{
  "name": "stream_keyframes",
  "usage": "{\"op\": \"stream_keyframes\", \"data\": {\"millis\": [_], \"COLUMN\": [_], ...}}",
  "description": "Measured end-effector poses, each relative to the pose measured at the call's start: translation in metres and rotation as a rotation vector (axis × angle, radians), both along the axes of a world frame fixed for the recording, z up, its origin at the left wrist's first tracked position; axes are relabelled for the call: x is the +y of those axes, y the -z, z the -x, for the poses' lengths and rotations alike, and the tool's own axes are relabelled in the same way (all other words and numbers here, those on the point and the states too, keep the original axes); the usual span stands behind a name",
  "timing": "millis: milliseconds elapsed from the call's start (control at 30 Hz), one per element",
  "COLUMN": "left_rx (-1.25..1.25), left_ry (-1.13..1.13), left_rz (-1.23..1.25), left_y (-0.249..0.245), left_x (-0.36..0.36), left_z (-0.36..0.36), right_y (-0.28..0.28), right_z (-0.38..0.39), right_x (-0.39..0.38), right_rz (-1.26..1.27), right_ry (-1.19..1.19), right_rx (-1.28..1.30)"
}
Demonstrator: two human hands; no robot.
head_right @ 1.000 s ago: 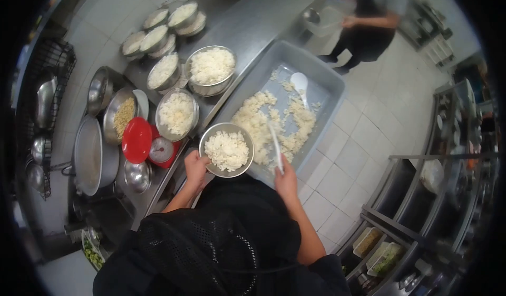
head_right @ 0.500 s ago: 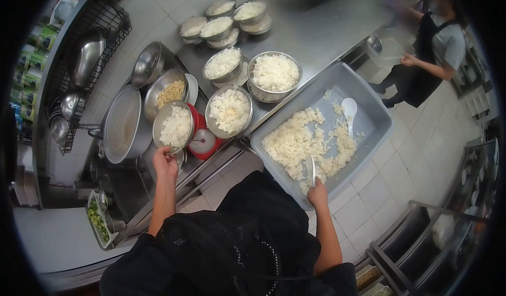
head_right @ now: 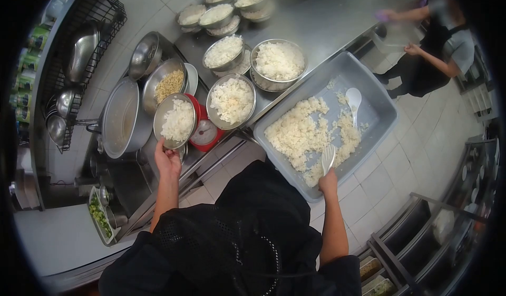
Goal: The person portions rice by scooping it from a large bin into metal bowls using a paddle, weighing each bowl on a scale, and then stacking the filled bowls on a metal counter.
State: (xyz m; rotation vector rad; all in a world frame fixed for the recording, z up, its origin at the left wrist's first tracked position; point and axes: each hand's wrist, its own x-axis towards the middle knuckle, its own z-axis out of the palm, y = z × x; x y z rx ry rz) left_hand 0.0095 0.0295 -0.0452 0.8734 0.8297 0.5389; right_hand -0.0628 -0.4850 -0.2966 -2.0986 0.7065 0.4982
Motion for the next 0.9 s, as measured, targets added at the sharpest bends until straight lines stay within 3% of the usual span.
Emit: {"op": "stream_keyframes", "data": {"millis": [100, 233, 333, 400, 500, 633, 767, 800, 900], "left_rx": [0.013, -0.017, -0.038, 0.093, 0.134, 0.04, -0.045, -0.061, -0.037], "left_ry": [-0.029, -0.02, -0.045, -0.028, 0.088, 0.171, 0.078, 0.116, 0.216], "left_rz": [-0.011, -0.02, 0.0, -0.036, -0.247, -0.22, -0.022, -0.07, -0.353], "left_y": [0.005, 0.0, -0.008, -0.018, -0.008, -0.04, -0.048, -0.049, -0.041], "left_x": [0.005, 0.009, 0.009, 0.007, 0.019, 0.025, 0.037, 0.044, 0.08], "left_z": [0.004, 0.007, 0.005, 0.001, -0.017, -0.052, -0.138, -0.167, -0.262], "right_y": [0.035, 0.018, 0.015, -0.015, 0.007, 0.02, 0.042, 0.049, -0.004], "right_z": [0.004, -0.001, 0.001, 0.0, 0.008, 0.01, 0.021, 0.02, 0.021], "right_x": [0.005, 0.015, 0.019, 0.025, 0.021, 0.02, 0.02, 0.016, 0.032], "right_rz": [0.053, 0.007, -0.012, -0.237, -0.219, -0.154, -0.129, -0.088, -0.132], "right_ry": [0.015, 0.072, 0.076, 0.233, 0.166, 0.121, 0.107, 0.081, 0.197], "right_rx": [-0.046, 0.145, 0.097, 0.067, -0.037, -0.094, -0.146, -0.167, -0.099]}}
